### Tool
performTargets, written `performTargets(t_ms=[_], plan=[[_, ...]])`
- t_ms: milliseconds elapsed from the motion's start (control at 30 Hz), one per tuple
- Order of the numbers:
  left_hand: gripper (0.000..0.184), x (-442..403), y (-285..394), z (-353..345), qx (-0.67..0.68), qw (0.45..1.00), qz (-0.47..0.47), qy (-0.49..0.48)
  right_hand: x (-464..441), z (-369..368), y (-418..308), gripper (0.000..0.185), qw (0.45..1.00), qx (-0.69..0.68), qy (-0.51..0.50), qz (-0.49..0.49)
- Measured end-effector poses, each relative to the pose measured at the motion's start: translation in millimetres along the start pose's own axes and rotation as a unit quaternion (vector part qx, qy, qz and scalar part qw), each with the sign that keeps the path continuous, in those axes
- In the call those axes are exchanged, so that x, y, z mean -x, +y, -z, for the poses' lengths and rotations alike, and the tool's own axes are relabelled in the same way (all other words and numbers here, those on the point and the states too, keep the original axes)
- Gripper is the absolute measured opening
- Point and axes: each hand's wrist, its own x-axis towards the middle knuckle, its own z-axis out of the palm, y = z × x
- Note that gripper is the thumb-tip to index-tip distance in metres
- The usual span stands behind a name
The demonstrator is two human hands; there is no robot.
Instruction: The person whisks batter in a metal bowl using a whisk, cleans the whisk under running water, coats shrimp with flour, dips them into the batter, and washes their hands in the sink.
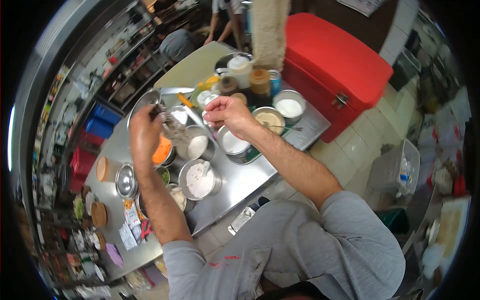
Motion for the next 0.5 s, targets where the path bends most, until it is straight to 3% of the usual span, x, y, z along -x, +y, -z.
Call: performTargets(t_ms=[133, 200, 267, 300, 333, 400, 500], plan=[[0.031, -7.9, 73.0, 35.5, 0.025, 0.996, -0.080, -0.015, 72.7, 42.0, -30.3, 0.017, 0.995, -0.069, 0.000, 0.078], [0.032, -19.4, 95.7, 39.9, 0.122, 0.979, -0.137, -0.087, 121.5, 66.0, -43.6, 0.017, 0.988, -0.102, 0.024, 0.114], [0.031, -23.3, 142.1, 33.2, 0.078, 0.975, -0.203, -0.053, 176.7, 97.3, -56.7, 0.016, 0.983, -0.109, 0.051, 0.141], [0.028, -23.1, 172.6, 26.9, 0.130, 0.959, -0.231, -0.096, 208.5, 113.1, -65.6, 0.016, 0.980, -0.092, 0.088, 0.155], [0.023, -5.0, 224.4, 23.2, 0.174, 0.960, -0.177, -0.133, 243.0, 127.8, -75.9, 0.016, 0.975, -0.076, 0.122, 0.167], [0.019, 1.2, 286.7, -2.2, 0.199, 0.942, -0.215, -0.165, 314.4, 158.5, -90.9, 0.015, 0.960, -0.063, 0.192, 0.193], [0.019, 25.8, 389.8, -48.4, 0.244, 0.882, -0.352, -0.194, 417.9, 202.2, -96.2, 0.013, 0.918, -0.081, 0.285, 0.264]])
